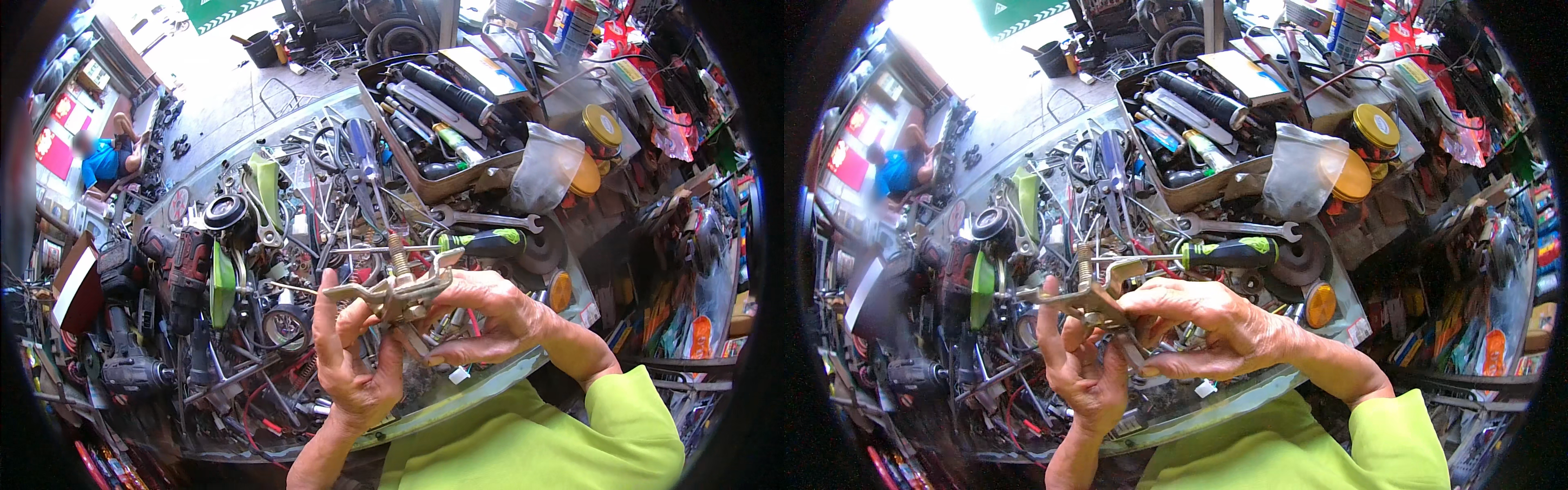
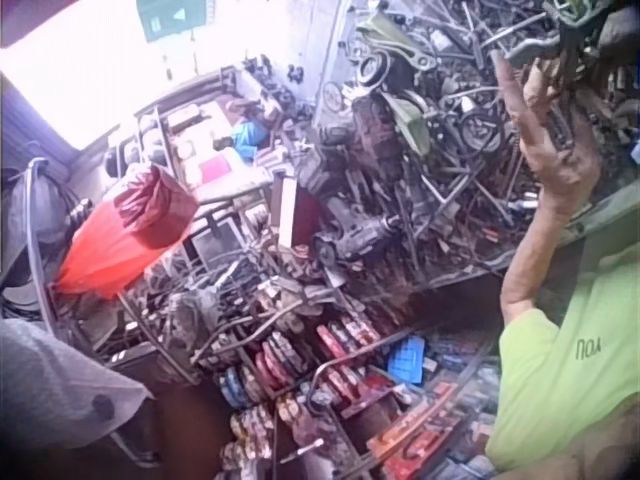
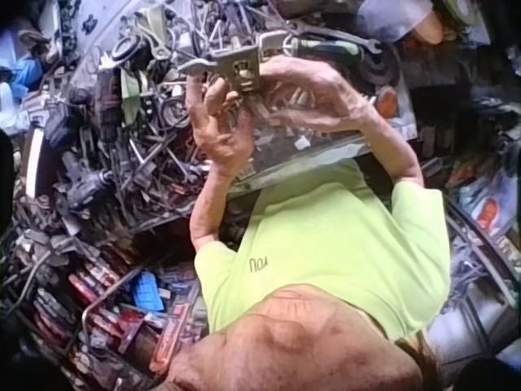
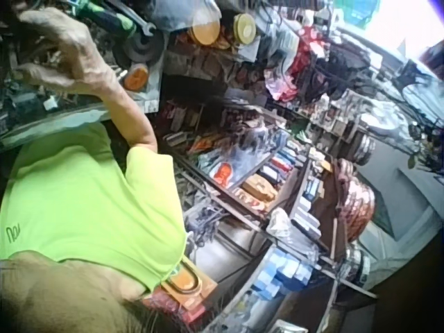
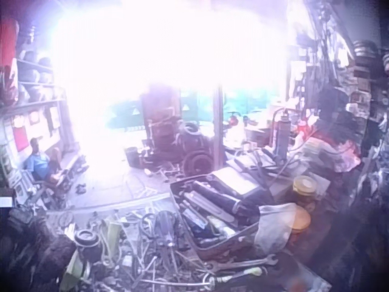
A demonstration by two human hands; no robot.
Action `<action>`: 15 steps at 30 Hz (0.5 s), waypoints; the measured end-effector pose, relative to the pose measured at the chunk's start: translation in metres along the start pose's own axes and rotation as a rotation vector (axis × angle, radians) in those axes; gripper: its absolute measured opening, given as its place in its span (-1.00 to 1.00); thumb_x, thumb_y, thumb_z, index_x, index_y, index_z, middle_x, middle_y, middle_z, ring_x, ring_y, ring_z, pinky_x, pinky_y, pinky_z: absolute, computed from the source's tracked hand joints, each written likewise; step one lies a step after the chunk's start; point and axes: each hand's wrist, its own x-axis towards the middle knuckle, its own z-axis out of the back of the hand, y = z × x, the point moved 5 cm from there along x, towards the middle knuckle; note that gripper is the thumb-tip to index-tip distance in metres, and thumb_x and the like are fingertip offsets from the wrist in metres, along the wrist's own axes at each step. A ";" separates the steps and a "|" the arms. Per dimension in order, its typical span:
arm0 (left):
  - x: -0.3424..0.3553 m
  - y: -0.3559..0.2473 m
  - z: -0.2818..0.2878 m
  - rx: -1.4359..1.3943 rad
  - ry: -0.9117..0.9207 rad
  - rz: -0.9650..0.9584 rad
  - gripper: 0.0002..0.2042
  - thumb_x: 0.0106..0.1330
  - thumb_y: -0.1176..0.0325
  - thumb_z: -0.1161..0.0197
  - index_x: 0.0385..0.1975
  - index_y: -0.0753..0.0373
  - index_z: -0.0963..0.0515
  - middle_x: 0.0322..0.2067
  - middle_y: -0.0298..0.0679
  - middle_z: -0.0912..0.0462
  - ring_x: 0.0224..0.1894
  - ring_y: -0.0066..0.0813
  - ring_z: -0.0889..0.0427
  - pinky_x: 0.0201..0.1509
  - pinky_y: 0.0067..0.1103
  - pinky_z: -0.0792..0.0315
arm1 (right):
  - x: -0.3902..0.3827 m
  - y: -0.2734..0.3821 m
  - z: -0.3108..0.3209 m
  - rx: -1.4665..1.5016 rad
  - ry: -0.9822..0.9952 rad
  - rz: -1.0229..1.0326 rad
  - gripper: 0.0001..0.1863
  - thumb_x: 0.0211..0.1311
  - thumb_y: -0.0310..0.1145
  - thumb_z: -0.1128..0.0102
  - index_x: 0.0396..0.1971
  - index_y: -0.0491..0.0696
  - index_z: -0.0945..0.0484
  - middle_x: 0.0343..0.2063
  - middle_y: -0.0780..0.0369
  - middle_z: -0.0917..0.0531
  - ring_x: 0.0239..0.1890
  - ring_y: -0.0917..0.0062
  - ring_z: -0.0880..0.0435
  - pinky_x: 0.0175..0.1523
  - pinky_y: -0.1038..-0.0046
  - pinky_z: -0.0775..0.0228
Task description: The person holds a metal bracket with a spring and uses a wrench to tighten a bolt. They repeatedly adjust the wrench and reposition the part while working at a cluttered workbench.
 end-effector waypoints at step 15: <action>0.012 0.014 0.007 -0.581 -0.166 0.303 -0.85 0.29 0.59 -0.15 -0.17 0.37 -0.45 -0.19 -0.07 -0.63 -0.04 -0.29 -0.60 0.14 -0.45 -0.43 | -0.003 -0.012 0.007 0.256 -0.126 -0.141 -0.37 0.16 -0.36 -0.32 0.20 -0.20 -0.28 -0.05 0.14 -0.54 -0.11 0.52 -0.57 0.01 0.44 -0.45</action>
